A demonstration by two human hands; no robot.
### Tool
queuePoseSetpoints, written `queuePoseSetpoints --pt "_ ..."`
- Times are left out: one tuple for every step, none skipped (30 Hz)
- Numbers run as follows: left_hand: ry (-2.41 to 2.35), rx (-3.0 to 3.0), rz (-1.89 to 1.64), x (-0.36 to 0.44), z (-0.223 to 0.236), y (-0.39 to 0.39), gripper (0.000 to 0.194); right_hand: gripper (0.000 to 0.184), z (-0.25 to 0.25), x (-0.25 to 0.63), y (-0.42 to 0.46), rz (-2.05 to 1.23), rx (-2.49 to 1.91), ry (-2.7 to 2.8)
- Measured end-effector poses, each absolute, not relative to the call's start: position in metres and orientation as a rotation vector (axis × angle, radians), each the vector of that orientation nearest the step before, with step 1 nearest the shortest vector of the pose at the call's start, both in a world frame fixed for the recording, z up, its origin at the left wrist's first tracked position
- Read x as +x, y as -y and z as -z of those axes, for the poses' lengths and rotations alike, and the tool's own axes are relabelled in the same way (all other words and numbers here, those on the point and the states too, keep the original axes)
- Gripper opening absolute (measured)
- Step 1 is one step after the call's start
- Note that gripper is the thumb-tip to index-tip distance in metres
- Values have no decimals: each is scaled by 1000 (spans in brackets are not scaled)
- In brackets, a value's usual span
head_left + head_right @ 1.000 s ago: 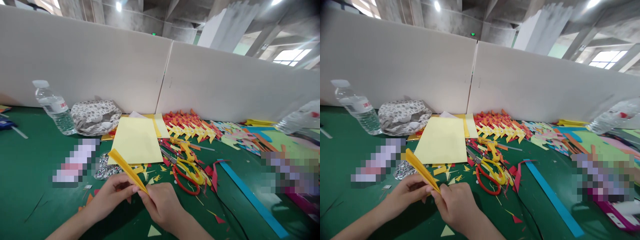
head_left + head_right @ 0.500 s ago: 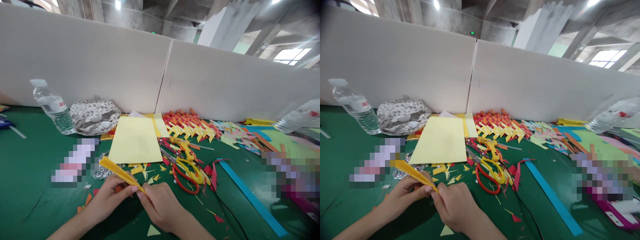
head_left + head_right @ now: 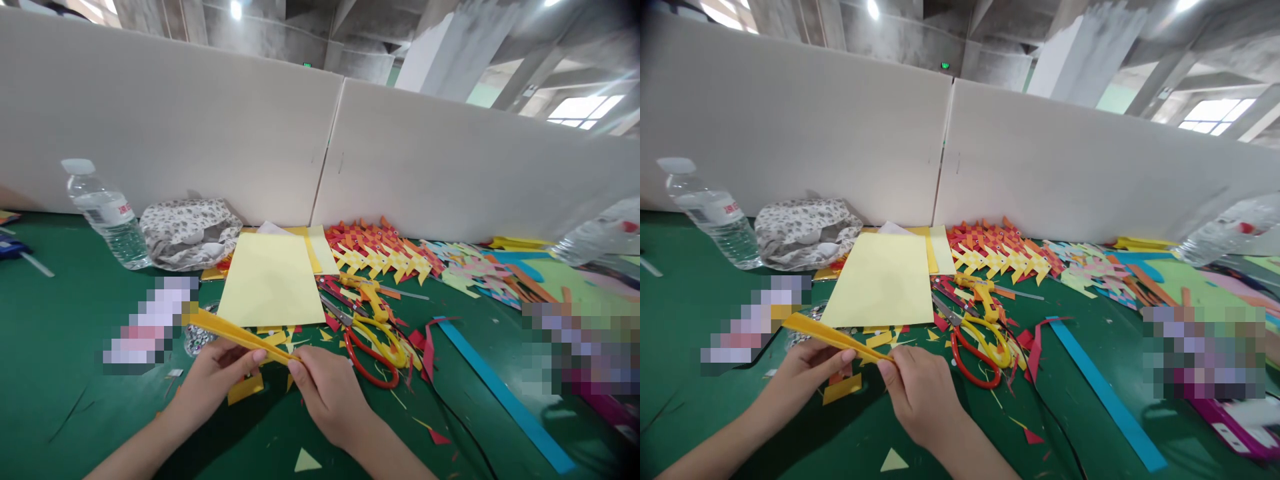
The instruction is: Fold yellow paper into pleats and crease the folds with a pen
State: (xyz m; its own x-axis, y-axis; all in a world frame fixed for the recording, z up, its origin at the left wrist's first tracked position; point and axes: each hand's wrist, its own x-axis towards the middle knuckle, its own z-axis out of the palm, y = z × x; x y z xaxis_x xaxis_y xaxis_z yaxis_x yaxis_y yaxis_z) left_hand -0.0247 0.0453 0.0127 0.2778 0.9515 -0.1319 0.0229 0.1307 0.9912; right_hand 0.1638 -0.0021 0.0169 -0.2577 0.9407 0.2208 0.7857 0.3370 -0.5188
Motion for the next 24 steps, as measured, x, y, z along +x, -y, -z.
queuePoseSetpoints --pt "-1061 1211 -900 -24 -15 -45 26 36 -16 164 2 -396 -1515 2111" --pt "-1058 1185 -899 -23 -17 -45 28 35 -16 165 2 -371 -1520 2110" --pt "-1054 1157 -898 -22 -18 -45 31 34 -15 165 1 -343 -1527 2111" --pt "-1056 1125 -900 -21 -19 -44 34 32 -15 165 1 -313 -1534 2113" --pt "-1063 1091 -904 -20 -19 -43 37 30 -14 164 1 -282 -1543 2113" --pt "-1072 1054 -906 -20 -19 -43 40 28 -14 164 1 -254 -1548 2111" --pt "-1083 1015 -905 -20 -18 -42 42 27 -13 164 0 -233 -1552 2102" --pt "-1093 976 -903 -19 -17 -42 44 26 -13 164 0 -217 -1554 2089" --pt "-1102 939 -900 -20 -16 -43 46 27 -13 165 -1 -211 -1554 2074" --pt "-1108 908 -893 -20 -14 -44 47 27 -12 165 -1 -210 -1553 2057" --pt "-1113 885 -883 -20 -13 -45 49 27 -12 165 -2 -211 -1550 2040" --pt "-1116 869 -873 -21 -11 -46 49 27 -11 166 -2 -214 -1547 2021" --pt "-1114 861 -865 -22 -9 -47 50 26 -10 166 -3 -217 -1544 2002" --pt "-1108 859 -860 -23 -7 -49 49 26 -10 167 -3 -221 -1538 1984" --pt "-1099 859 -858 -24 -6 -50 48 25 -9 168 -4 -225 -1530 1968" --pt "-1088 853 -861 -24 -5 -50 47 24 -8 169 -4 -226 -1518 1954" --pt "-1070 837 -873 -25 -4 -51 46 23 -7 170 -5 -223 -1502 1944" --pt "-1049 811 -891 -26 -4 -52 44 22 -6 171 -6 -216 -1482 1936" --pt "-1029 773 -915 -26 -4 -52 42 21 -5 173 -7 -206 -1460 1931" --pt "-1011 728 -946 -27 -5 -53 40 21 -4 174 -7 -195 -1435 1925" --pt "-996 684 -981 -28 -5 -54 38 21 -3 176 -8 -186 -1410 1915" --pt "-986 646 -1014 -30 -6 -55 35 22 -2 178 -8 -182 -1386 1903" --pt "-981 618 -1045 -31 -6 -56 34 24 -2 179 -9 -181 -1366 1885" --pt "-978 603 -1074 -33 -7 -57 33 25 -2 181 -9 -184 -1350 1857"
